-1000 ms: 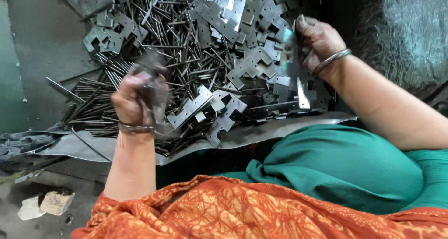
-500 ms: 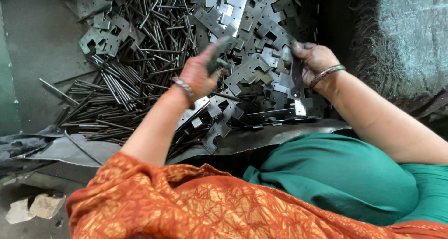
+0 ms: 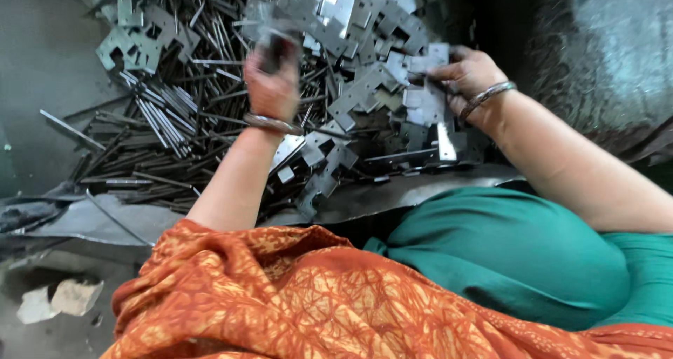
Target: The person sorts small metal hinge-like components and long metal pins by hand from a large pile, separating them into different areas.
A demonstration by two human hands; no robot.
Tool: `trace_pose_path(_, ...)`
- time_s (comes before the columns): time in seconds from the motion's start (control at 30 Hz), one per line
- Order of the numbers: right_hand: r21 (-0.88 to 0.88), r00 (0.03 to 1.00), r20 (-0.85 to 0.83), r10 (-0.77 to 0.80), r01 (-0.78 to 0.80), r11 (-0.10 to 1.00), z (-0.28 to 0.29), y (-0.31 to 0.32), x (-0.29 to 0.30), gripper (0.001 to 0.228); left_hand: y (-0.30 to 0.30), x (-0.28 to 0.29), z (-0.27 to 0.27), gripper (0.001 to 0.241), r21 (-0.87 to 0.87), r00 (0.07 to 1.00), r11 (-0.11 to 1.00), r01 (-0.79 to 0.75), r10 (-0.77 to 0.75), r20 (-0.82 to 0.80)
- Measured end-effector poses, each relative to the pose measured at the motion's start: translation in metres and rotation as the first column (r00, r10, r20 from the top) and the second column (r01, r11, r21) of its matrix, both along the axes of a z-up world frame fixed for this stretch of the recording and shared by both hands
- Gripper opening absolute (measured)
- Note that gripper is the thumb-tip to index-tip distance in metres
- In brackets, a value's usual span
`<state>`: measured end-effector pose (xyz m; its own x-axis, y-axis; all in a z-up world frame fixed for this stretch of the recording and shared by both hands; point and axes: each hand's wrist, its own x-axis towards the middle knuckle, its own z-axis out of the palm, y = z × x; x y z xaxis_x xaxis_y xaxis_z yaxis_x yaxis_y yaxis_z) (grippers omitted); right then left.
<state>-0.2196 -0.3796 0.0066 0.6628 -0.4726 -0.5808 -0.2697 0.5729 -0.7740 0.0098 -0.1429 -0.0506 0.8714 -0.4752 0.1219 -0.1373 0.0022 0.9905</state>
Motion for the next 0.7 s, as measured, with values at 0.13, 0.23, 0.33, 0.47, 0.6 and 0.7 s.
trace_pose_path(0.13, -0.588, 0.912, 0.093, 0.4, -0.274, 0.761, 0.027, 0.023, 0.014, 0.063, 0.011, -0.038, 0.026, 0.02, -0.288, 0.515, 0.958, -0.009, -0.242, -0.822)
trace_pose_path(0.23, -0.998, 0.796, 0.017, 0.605, -0.018, 0.052, 0.045, 0.055, 0.024, 0.066, 0.004, -0.083, 0.038, 0.038, -0.613, 0.196, 0.786, -0.078, -0.591, -0.783)
trace_pose_path(0.33, -0.98, 0.668, -0.2, 0.717, -0.127, -0.155, 0.055, 0.089, 0.025, 0.074, -0.005, -0.11, 0.048, 0.057, -0.719, 0.386, 0.695, 0.008, -0.665, -0.639)
trace_pose_path(0.47, -0.852, 0.71, -0.492, 0.503, -0.513, -0.108, 0.066, 0.074, 0.015, 0.066, -0.01, -0.117, 0.067, 0.061, -0.43, 0.589, 0.863, 0.266, -0.499, -0.636)
trace_pose_path(0.6, -0.529, 0.922, 0.136, 0.363, -0.242, 0.813, 0.061, -0.009, -0.02, 0.041, 0.012, -0.117, 0.078, 0.071, 0.477, 0.789, 0.777, 0.411, -0.565, 0.241)
trace_pose_path(0.7, -0.751, 0.988, 0.045, 0.148, -0.065, 0.657, 0.048, -0.065, -0.066, 0.033, 0.031, -0.124, 0.064, 0.06, 0.887, 0.596, 0.444, 0.129, -0.749, 0.289)
